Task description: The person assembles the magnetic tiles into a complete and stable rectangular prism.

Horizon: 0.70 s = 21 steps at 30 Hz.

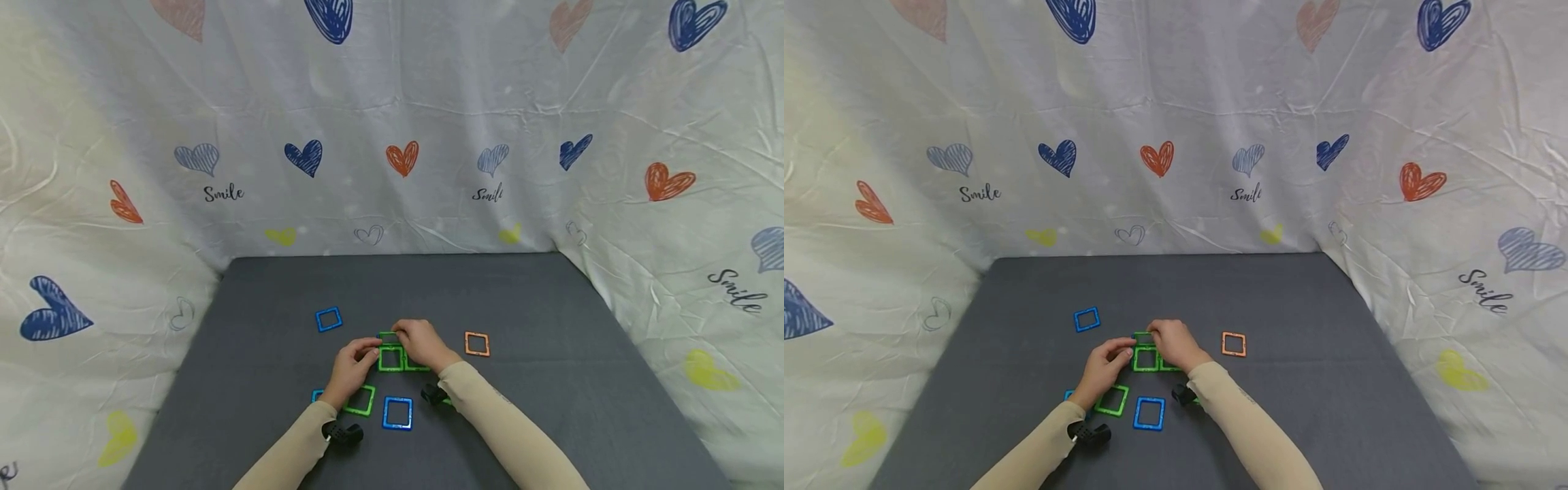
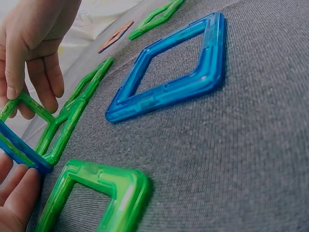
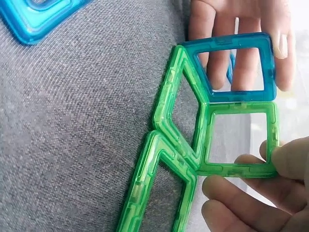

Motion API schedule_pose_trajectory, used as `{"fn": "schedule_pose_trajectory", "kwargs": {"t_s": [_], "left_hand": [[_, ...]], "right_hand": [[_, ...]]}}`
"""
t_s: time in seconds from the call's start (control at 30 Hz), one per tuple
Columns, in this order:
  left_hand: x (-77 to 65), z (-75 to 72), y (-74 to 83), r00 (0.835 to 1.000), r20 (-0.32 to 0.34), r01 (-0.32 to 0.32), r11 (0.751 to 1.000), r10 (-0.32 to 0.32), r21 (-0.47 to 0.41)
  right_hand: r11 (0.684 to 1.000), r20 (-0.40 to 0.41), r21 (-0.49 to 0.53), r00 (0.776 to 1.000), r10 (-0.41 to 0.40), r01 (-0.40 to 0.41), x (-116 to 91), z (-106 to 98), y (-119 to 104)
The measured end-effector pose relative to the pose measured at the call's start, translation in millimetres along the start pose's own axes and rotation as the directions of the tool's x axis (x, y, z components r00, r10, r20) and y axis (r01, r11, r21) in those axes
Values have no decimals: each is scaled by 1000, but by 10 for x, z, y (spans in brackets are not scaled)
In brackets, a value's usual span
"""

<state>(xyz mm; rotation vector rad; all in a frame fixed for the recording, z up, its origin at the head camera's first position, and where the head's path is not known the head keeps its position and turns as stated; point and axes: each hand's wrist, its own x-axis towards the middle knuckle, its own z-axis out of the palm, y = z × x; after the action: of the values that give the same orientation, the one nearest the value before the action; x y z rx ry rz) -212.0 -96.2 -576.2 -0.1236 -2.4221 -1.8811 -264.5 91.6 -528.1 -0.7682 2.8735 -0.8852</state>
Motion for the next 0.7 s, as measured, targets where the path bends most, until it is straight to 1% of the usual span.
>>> {"fn": "schedule_pose_trajectory", "kwargs": {"t_s": [0.13, 0.33, 0.53, 0.7], "left_hand": [[18, -10, -24, 1000, 17, -11, 1000, 11, -19], [17, -24, -19, 1000, 28, -7, 1000, 7, -10], [8, -24, -11, 1000, 14, 1, 1000, -1, -5], [2, -5, 4, 1000, 0, 13, 1000, -13, -11]], "right_hand": [[1000, -4, 3, 1000, 7, -7, -4, -14, -12], [1000, -2, 8, 1000, 6, -6, -12, -17, -17], [1000, 21, 22, 1000, 15, -16, -16, -20, -17], [1000, 29, 25, 1000, 8, -9, -16, -36, -16]]}}
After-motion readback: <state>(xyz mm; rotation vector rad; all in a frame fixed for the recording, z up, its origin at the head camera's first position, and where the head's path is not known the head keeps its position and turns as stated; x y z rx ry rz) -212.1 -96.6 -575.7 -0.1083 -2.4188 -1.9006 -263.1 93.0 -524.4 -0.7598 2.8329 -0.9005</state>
